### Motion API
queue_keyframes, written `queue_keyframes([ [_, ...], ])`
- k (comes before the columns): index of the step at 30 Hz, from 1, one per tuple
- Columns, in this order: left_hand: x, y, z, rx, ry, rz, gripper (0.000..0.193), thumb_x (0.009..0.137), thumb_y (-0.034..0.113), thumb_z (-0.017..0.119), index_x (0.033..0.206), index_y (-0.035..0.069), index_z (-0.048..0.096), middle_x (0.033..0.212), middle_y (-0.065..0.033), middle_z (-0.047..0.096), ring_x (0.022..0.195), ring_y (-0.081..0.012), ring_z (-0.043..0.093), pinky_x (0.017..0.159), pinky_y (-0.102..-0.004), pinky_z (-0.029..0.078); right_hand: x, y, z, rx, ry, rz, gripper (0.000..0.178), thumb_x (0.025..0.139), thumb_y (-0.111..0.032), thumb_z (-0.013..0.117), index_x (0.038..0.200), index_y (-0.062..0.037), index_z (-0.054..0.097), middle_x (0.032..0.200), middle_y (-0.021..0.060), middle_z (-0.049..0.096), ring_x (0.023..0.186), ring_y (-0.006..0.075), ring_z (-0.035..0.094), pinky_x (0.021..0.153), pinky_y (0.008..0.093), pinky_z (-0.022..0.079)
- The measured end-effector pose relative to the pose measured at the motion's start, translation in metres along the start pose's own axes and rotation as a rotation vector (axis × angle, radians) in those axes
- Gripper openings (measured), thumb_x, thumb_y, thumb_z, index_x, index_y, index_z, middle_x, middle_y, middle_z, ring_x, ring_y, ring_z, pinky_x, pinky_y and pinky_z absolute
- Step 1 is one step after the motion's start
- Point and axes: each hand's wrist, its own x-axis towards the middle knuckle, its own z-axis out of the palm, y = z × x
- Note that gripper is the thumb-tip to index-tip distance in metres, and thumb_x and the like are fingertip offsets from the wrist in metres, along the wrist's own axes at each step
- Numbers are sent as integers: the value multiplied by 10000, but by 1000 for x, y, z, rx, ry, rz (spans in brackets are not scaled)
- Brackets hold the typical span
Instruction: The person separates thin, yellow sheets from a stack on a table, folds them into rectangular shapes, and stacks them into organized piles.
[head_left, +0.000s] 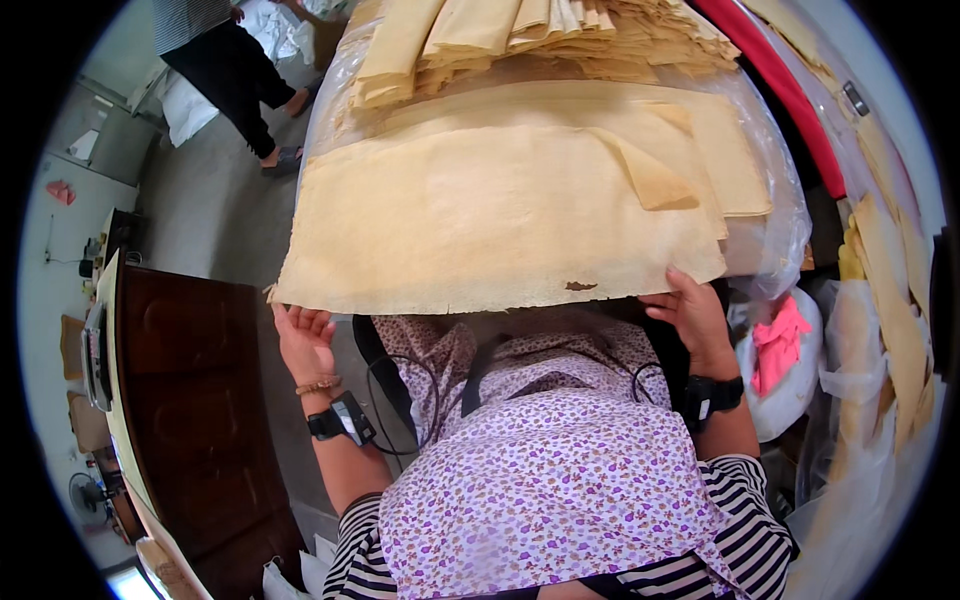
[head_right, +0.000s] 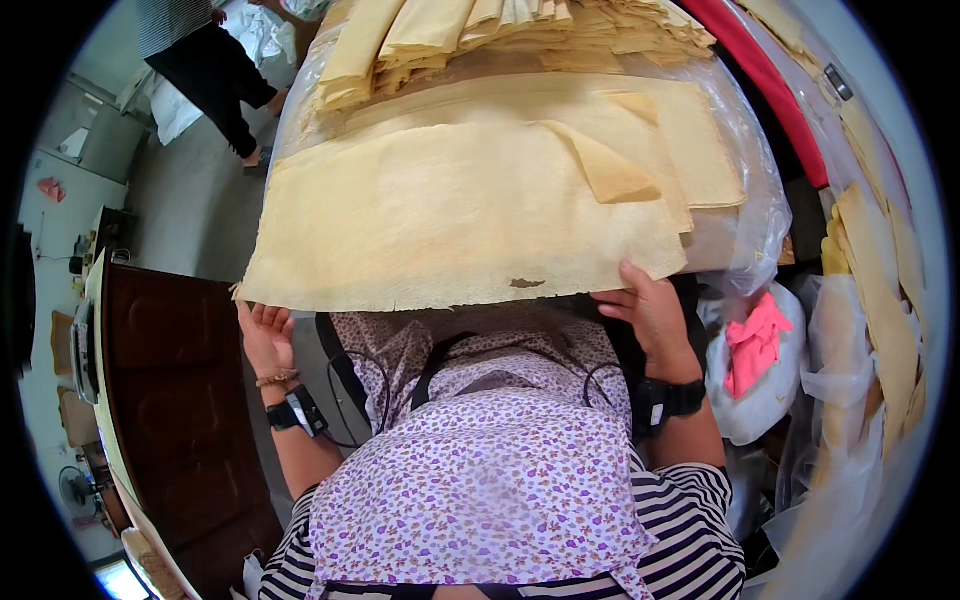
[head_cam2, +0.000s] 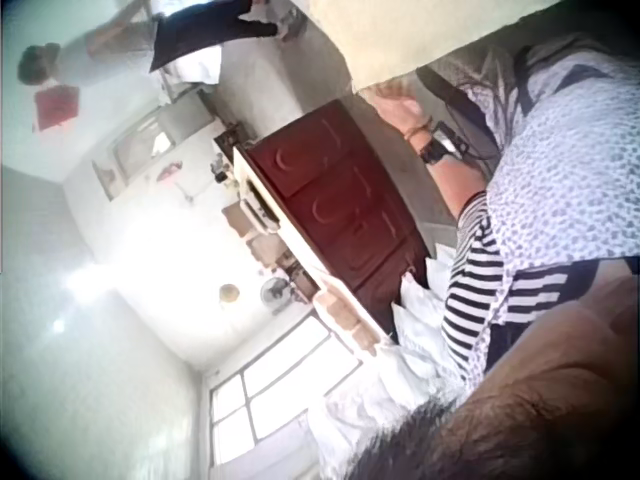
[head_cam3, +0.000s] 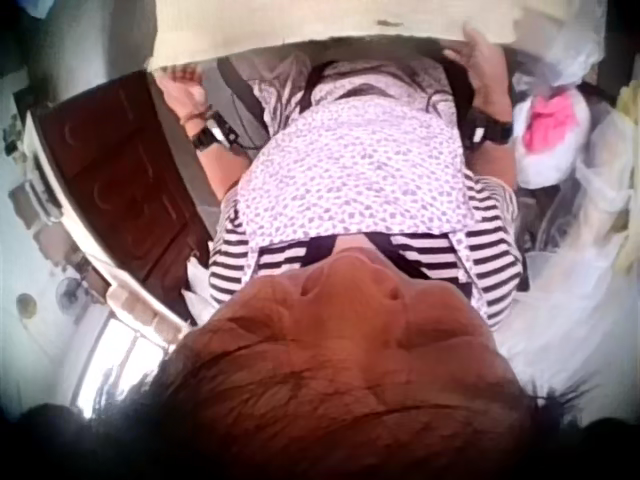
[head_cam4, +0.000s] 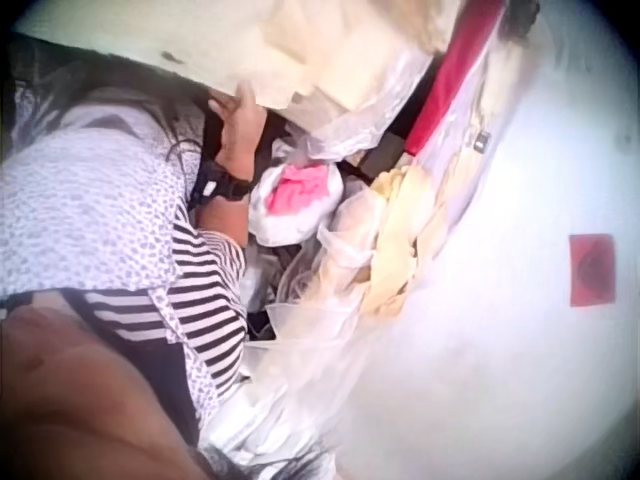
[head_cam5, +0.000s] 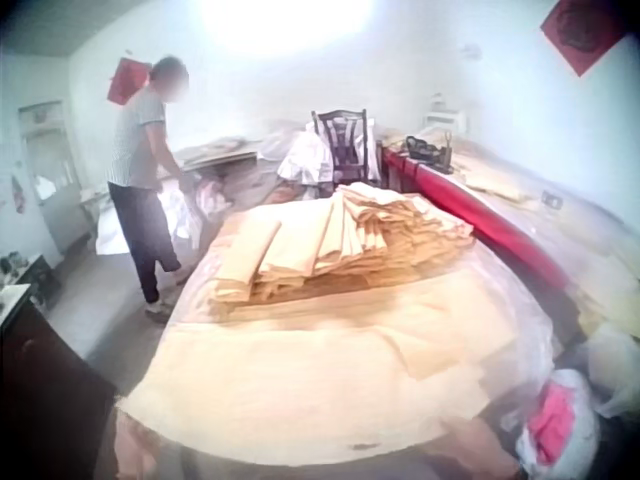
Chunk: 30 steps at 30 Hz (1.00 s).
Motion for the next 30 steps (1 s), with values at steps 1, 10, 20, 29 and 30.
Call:
queue_keyframes([
  [1, -5, 1, 6, -56, -46, -18, 455, 1017, 436, 576, 1229, 34, 593, 925, -46, 705, 674, -126, 653, 498, -238, 519, 2, -4, -6, -3, -15, 5, 393, 983, -262, 639, 1310, -50, 586, 1091, 120, 724, 835, 223, 734, 665, 350, 603],
  [10, 14, -24, 32, 358, -89, 270, 425, 1012, 334, 597, 1183, -52, 644, 954, -83, 715, 685, -161, 680, 497, -302, 561, 44, -63, 30, -1302, 322, -1235, 691, 824, -272, 789, 1398, -11, 505, 1335, 208, 588, 1253, 373, 539, 1075, 446, 424],
  [20, 58, 0, 39, 173, -7, 203, 429, 995, 293, 612, 1098, -122, 648, 1002, -141, 712, 821, -228, 710, 632, -343, 564, 117, -82, 72, -1560, 344, -929, 483, 848, -240, 674, 1282, -41, 602, 1038, 192, 721, 883, 374, 698, 775, 503, 557],
  [29, 104, 10, 51, 71, -25, 239, 431, 984, 286, 624, 1148, -113, 640, 1039, -110, 707, 848, -155, 659, 698, -302, 530, 134, -102, 16, -843, 42, -280, 350, 916, -341, 665, 1023, -9, 698, 735, 69, 686, 656, 228, 673, 539, 384, 517],
  [30, 93, 24, 67, 257, 18, 333, 406, 993, 284, 624, 1126, -99, 655, 1009, -86, 707, 825, -141, 648, 685, -301, 524, 131, -99, 10, -848, 73, -271, 350, 916, -341, 665, 1023, -9, 698, 735, 69, 686, 656, 228, 673, 539, 384, 517],
])
